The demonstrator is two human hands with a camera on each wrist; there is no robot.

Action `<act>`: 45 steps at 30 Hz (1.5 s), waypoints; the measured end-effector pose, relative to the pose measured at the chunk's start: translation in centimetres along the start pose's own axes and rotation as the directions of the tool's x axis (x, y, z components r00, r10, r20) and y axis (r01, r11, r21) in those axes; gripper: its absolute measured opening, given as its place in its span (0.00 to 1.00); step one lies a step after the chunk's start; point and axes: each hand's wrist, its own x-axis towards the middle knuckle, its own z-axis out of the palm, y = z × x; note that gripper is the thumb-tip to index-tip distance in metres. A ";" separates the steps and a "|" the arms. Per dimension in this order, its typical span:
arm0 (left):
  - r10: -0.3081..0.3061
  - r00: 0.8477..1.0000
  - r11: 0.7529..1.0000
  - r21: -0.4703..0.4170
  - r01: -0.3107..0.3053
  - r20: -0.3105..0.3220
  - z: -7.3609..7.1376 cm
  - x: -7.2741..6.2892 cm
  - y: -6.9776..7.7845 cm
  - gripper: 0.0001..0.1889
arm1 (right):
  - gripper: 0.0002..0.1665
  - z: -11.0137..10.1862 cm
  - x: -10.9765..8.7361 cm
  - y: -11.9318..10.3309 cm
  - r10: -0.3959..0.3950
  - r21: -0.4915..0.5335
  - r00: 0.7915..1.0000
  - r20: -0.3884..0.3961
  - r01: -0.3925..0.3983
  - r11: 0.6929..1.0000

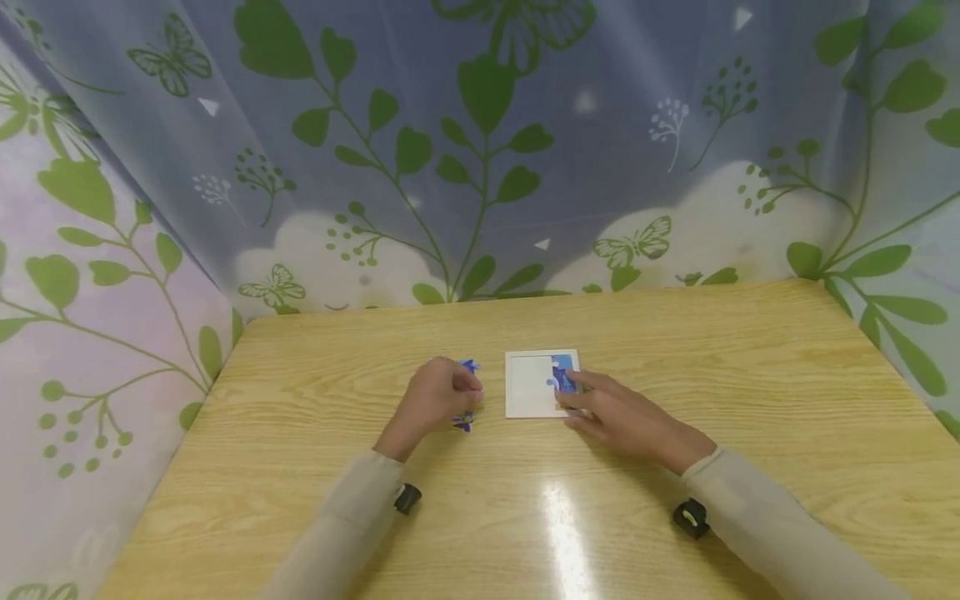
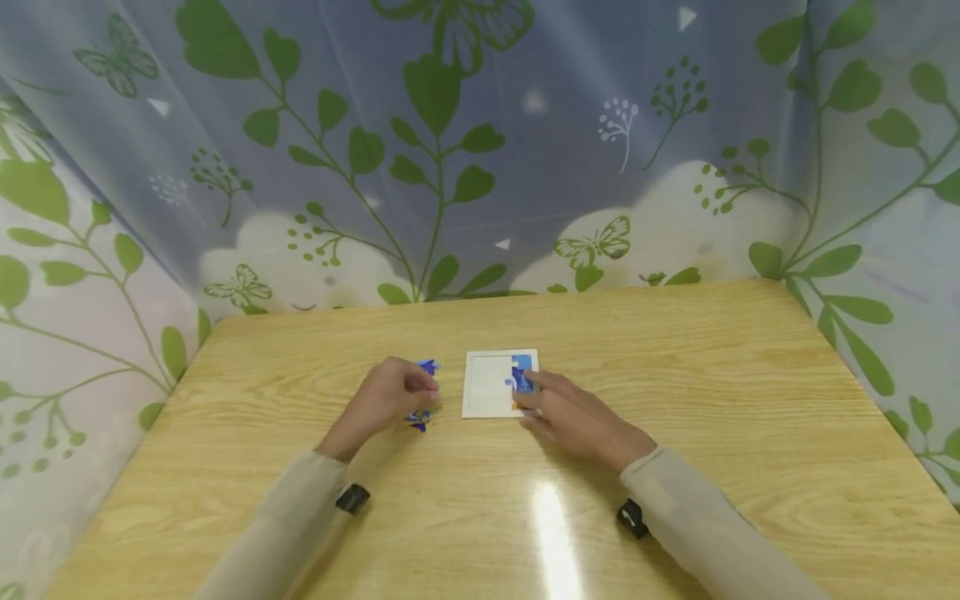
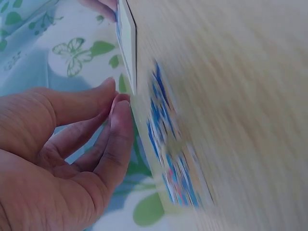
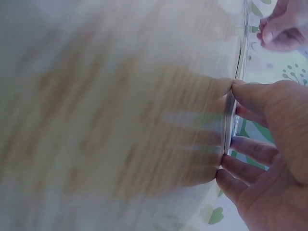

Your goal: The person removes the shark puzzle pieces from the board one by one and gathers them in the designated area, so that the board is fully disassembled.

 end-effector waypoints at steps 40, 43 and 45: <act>-0.055 0.998 0.998 -0.004 0.055 -0.036 7.5 7.0 6.4 0.02 | 0.21 -0.2 -0.1 0.2 -0.055 0.003 0.998 -0.006 0.055 0.998; -0.055 0.997 0.998 -0.009 0.055 -0.051 7.5 7.0 6.5 0.02 | 0.21 -0.2 -0.1 0.1 -0.056 0.004 0.998 -0.004 0.056 0.998; -0.053 0.997 0.999 -0.015 0.052 -0.061 7.4 7.0 6.5 0.02 | 0.22 -0.2 -0.1 0.1 -0.061 0.003 0.998 -0.004 0.061 0.998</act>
